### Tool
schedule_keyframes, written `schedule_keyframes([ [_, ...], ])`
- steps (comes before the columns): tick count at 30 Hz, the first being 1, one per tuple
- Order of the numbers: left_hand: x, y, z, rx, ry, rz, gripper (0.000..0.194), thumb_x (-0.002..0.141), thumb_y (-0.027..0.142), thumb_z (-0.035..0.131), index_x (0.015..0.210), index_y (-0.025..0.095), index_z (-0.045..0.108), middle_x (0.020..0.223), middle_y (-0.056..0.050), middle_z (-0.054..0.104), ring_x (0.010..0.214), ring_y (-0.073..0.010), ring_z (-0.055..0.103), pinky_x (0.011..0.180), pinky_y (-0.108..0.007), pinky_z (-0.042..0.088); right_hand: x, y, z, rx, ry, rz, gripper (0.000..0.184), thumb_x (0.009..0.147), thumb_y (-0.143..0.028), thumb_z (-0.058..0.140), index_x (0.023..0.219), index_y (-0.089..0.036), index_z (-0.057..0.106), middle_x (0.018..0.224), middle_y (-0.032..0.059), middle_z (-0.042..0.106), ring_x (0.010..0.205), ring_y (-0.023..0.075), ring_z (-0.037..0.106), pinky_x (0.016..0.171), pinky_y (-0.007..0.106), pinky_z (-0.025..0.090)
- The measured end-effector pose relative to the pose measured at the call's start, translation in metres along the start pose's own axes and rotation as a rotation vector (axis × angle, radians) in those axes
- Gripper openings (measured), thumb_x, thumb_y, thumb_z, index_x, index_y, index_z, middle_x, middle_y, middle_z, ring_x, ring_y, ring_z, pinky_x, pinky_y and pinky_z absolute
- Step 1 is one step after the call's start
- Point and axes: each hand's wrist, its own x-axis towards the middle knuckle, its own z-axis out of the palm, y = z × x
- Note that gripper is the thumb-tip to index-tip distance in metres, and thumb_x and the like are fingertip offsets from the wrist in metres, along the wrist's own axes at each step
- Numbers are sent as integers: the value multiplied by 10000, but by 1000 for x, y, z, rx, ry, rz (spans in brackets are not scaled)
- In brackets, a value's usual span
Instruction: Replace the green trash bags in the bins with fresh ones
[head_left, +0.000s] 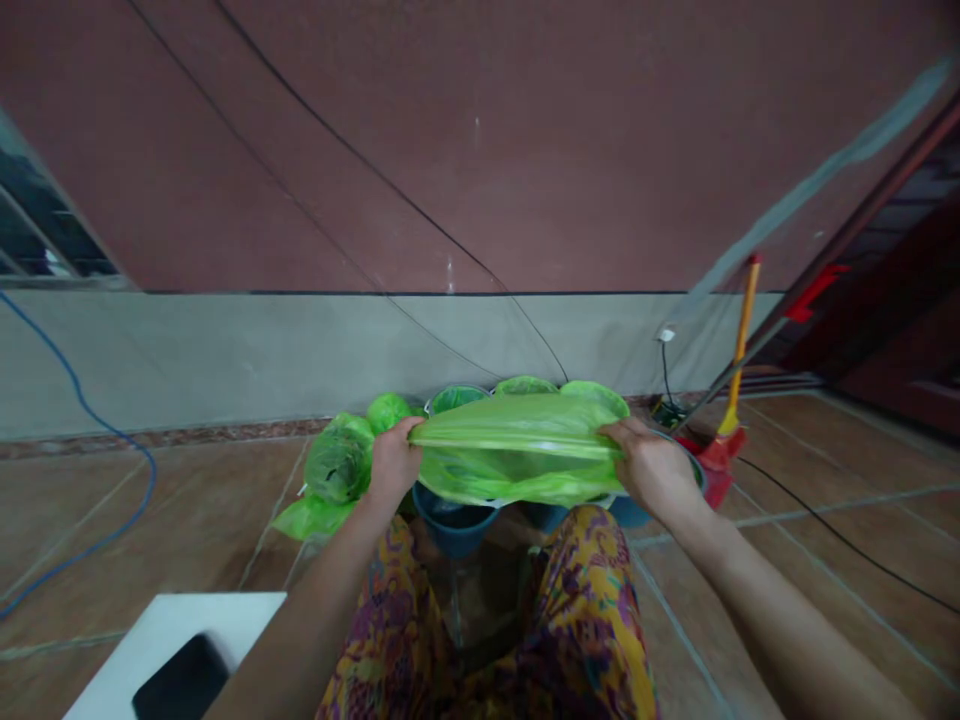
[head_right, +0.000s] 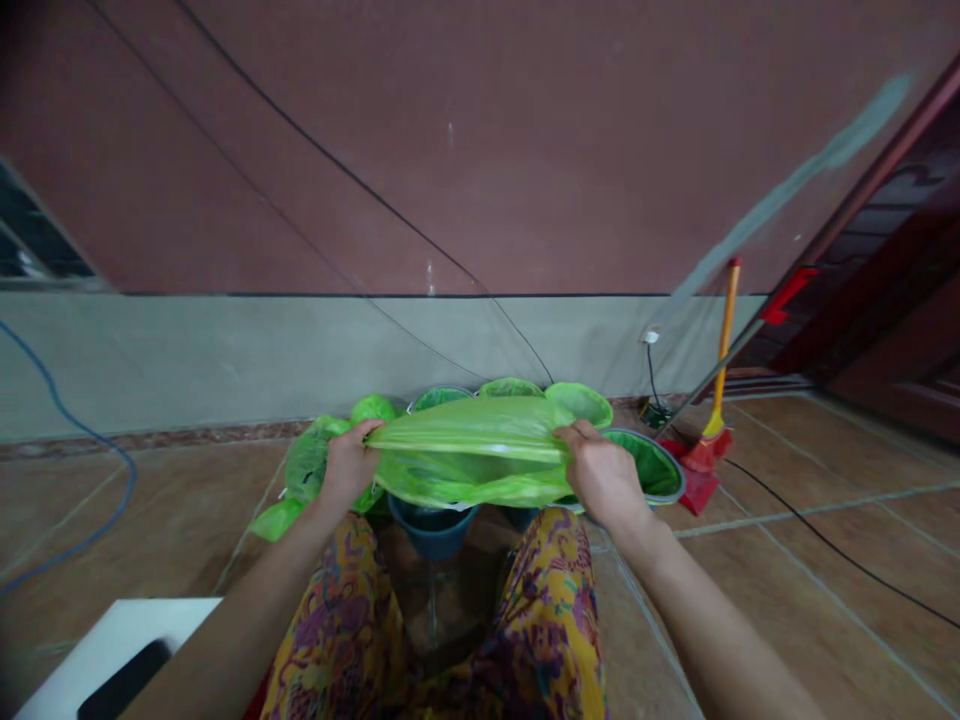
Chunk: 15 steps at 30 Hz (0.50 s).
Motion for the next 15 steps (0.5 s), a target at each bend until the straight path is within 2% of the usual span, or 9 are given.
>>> schedule_keyframes([
  [5, 1, -13, -5, -47, 91, -118, 441, 536, -54, 527, 820, 210, 737, 865, -46, 731, 986, -277, 654, 969, -338, 449, -3, 38, -1, -11, 130, 127, 434, 665, -121, 495, 1044, -195, 692, 1024, 82, 688, 777, 226, 659, 636, 300, 491],
  [10, 4, -21, -3, -26, 119, -165, 413, 532, -42, 517, 795, 193, 733, 875, -54, 738, 992, -280, 656, 984, -350, 446, -13, 52, -3, 40, 145, 188, 424, 645, -137, 485, 992, -195, 721, 933, 81, 698, 698, 217, 644, 596, 302, 472],
  [13, 6, -22, 0, -66, 113, -174, 408, 529, -33, 507, 780, 198, 732, 875, -40, 741, 987, -266, 653, 990, -344, 447, -19, 52, -1, 247, 176, 302, 337, 648, -190, 528, 916, -193, 733, 833, 65, 705, 626, 195, 627, 572, 290, 472],
  [15, 7, -22, 3, -88, 94, -182, 402, 535, -19, 507, 784, 200, 734, 875, -30, 742, 945, -253, 659, 964, -337, 465, -23, 48, 2, 514, 196, 429, 290, 644, -258, 585, 886, -183, 729, 744, 50, 704, 566, 181, 612, 527, 278, 473],
])
